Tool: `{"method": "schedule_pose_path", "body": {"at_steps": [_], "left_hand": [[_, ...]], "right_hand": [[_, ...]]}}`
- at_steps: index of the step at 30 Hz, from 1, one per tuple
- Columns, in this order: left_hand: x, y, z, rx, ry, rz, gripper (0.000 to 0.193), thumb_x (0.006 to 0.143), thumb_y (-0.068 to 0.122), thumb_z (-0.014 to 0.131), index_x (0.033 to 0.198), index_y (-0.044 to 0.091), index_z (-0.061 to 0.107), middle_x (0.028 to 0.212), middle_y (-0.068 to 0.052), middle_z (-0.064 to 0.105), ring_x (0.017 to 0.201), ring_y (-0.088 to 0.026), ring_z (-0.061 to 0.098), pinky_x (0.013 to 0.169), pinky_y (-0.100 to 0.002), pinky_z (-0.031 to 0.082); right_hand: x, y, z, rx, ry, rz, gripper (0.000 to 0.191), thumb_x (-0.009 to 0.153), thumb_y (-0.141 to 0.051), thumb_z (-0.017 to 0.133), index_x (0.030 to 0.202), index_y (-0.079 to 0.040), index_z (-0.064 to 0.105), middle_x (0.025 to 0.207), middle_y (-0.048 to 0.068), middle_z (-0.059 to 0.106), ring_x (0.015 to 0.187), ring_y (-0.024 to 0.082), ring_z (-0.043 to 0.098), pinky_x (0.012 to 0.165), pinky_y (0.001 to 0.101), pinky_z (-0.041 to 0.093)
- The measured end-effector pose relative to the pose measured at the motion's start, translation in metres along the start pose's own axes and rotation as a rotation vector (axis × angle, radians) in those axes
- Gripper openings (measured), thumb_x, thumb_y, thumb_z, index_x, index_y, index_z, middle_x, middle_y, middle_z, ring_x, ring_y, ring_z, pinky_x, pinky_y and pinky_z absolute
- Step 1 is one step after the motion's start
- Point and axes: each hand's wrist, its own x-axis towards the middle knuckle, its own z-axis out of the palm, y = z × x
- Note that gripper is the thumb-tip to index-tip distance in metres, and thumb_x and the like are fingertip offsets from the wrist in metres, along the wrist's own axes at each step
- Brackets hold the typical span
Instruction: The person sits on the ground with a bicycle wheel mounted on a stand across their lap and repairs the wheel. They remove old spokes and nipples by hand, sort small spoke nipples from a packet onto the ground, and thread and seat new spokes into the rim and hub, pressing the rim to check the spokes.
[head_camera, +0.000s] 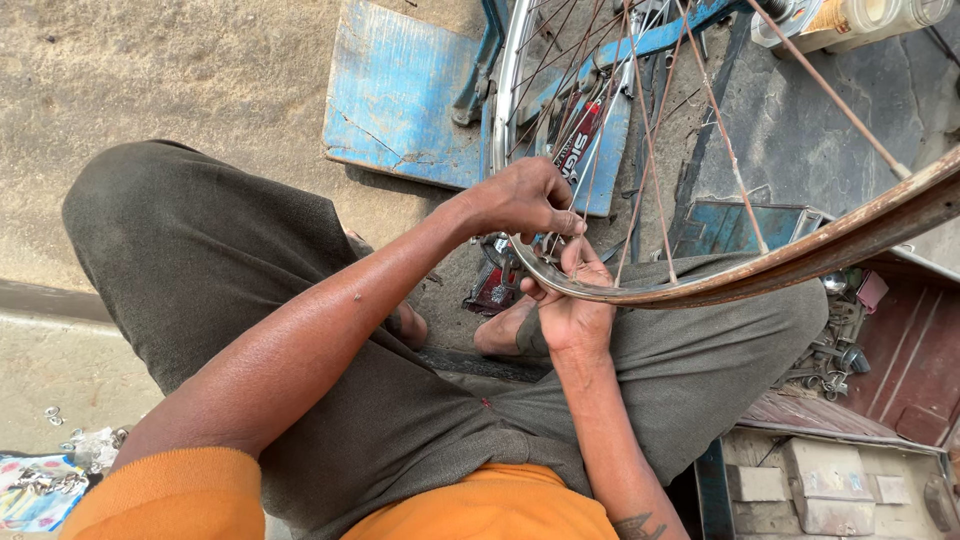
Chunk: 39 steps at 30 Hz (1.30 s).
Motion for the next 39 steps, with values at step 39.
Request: {"method": "schedule_pose_path", "body": {"at_steps": [39], "left_hand": [[0.008,-0.023,-0.022,0.157,0.353,-0.105,0.08,0.087,0.071,0.06,0.113,-0.003,0.07,0.073,-0.017,0.073,0.066,-0.024,0.075,0.055,-0.041,0.062]], "right_hand": [[-0.006,-0.068,0.046,-0.857,-0.106,0.038,0.064,0.083,-0.024,0.083,0.135,0.007,0.063,0.115,0.013,0.073,0.098,0.015,0.071,0.083,0.0264,0.059]]}}
